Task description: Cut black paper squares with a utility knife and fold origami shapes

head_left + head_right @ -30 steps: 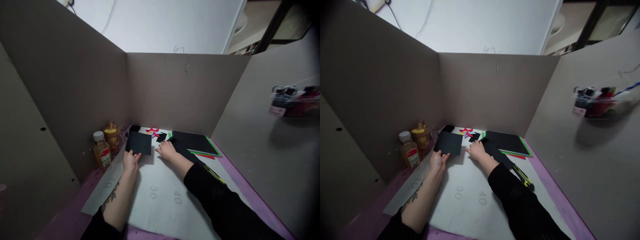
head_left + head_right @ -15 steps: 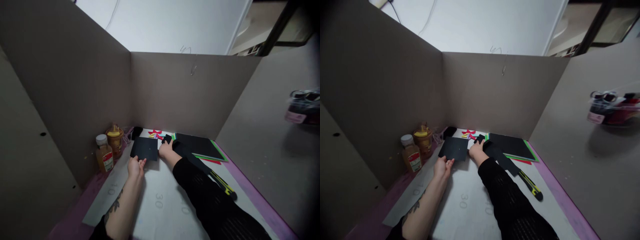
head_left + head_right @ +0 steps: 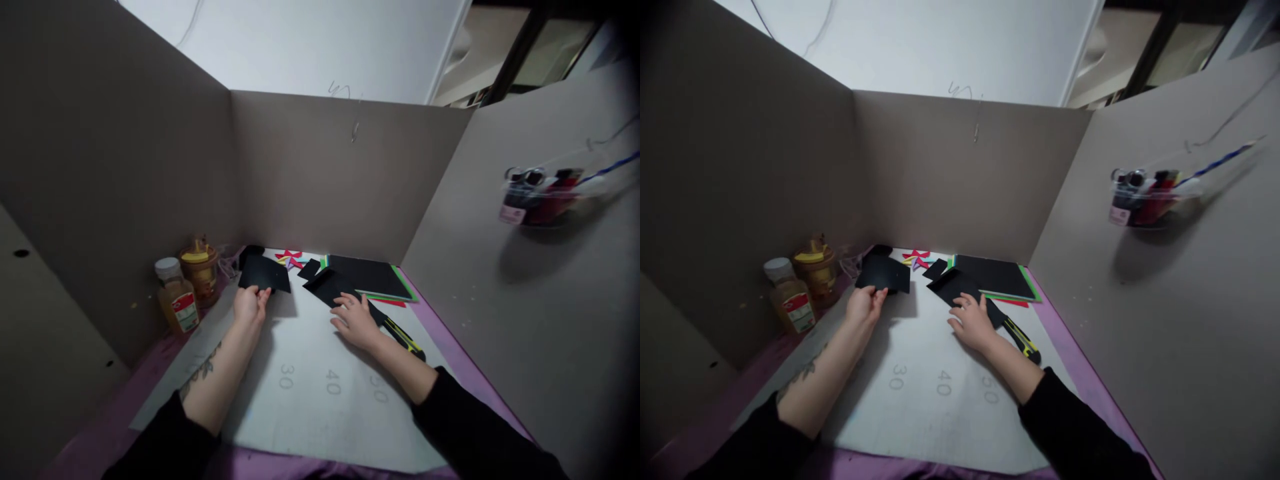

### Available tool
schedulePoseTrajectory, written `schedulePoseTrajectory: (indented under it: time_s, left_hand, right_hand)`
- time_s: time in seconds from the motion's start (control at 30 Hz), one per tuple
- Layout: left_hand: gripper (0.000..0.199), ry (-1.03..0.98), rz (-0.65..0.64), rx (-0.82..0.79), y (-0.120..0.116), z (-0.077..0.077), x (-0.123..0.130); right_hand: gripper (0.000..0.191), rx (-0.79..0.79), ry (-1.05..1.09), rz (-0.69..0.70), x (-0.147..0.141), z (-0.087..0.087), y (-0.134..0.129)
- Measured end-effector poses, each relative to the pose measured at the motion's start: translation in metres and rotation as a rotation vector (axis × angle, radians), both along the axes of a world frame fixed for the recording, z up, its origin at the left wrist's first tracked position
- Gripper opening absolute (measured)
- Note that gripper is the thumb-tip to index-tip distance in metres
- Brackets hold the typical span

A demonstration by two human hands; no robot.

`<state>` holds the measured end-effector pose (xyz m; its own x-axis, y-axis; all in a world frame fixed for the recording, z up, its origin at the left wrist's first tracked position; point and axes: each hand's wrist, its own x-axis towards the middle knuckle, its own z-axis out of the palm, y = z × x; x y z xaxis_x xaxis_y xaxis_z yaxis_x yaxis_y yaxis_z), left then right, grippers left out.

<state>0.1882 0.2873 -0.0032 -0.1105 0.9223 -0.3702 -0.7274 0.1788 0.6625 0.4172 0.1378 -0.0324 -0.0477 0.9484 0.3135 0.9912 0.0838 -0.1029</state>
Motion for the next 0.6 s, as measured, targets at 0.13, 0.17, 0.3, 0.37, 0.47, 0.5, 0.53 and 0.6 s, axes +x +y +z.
schedulePoseTrajectory:
  time_s: [0.13, 0.17, 0.3, 0.37, 0.47, 0.5, 0.53, 0.6]
  left_hand:
    - [0.027, 0.129, -0.068, 0.108, 0.037, 0.017, 0.030]
    - [0.029, 0.157, -0.074, 0.104, 0.046, 0.018, 0.037]
    - [0.041, 0.206, -0.123, 0.074, 0.073, 0.004, 0.048]
    - [0.049, 0.218, -0.154, 0.049, 0.078, -0.007, 0.044]
    - [0.053, 0.237, -0.209, 0.032, 0.080, -0.019, 0.034]
    - [0.052, 0.244, -0.237, 0.037, 0.080, -0.021, 0.031]
    - [0.050, 0.252, -0.269, 0.046, 0.080, -0.023, 0.031]
    - [0.040, 0.277, -0.333, 0.064, 0.080, -0.024, 0.034]
  right_hand:
    - [0.024, 0.052, 0.083, -0.124, 0.037, -0.011, -0.017]
    - [0.024, 0.068, 0.102, -0.146, 0.043, -0.014, -0.019]
    - [0.022, 0.082, 0.148, -0.136, 0.052, -0.021, -0.021]
    - [0.023, 0.068, 0.163, -0.115, 0.053, -0.023, -0.022]
    - [0.023, 0.044, 0.190, -0.128, 0.054, -0.023, -0.024]
    - [0.023, 0.038, 0.197, -0.137, 0.054, -0.023, -0.024]
    - [0.023, 0.032, 0.201, -0.144, 0.054, -0.022, -0.024]
    - [0.023, 0.022, 0.206, -0.152, 0.053, -0.021, -0.024]
